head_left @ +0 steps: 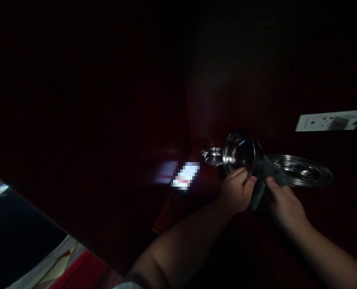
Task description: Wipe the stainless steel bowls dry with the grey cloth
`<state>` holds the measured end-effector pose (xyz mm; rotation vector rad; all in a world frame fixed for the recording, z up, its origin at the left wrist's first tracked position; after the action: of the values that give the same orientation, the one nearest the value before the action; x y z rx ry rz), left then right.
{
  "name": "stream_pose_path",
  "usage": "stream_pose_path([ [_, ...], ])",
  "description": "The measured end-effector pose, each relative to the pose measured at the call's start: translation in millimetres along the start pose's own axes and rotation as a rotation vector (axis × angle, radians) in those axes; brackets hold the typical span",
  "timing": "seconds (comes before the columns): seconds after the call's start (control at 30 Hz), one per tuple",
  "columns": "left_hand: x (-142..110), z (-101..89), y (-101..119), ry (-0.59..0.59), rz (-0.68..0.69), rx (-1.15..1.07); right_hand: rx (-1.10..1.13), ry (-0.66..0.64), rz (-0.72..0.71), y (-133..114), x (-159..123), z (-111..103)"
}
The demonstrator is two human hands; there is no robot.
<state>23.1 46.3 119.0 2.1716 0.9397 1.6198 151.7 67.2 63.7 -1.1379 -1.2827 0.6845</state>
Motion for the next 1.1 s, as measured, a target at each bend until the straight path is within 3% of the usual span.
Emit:
stream_pose_path([
  [0.07, 0, -0.3, -2, 0.002, -0.014, 0.033, 0.000, -0.044, -0.035, -15, -3, 4],
  [0.23, 1, -3.0, 2, 0.005, 0.026, 0.110, -0.101, -0.097, -0.365, -60, -10, 10],
  [0.33, 1, -5.3, 8, 0.012, 0.065, 0.114, -0.167, -0.111, -0.502, -72, -14, 12],
  [0.47, 0, -7.8, 12, 0.022, 0.081, 0.092, -0.219, -0.105, -0.572, -76, -13, 12],
  [0.83, -3, -3.5, 20, -0.029, 0.084, 0.059, -0.147, -0.035, -0.534, -72, 4, -4],
  [1.1, -4, -0.9, 21, -0.078, 0.060, 0.017, -0.065, 0.031, -0.269, -45, 18, -15],
])
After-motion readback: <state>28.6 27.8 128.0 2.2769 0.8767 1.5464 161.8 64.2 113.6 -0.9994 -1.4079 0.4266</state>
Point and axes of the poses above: each hand's wrist, its own x-axis towards the middle knuckle, its own z-axis out of the palm, y = z × x, the point moved 10 cm from there along x, towards the middle knuckle, and after that the axes turned 4 degrees about -x, right-handed, at the moved point
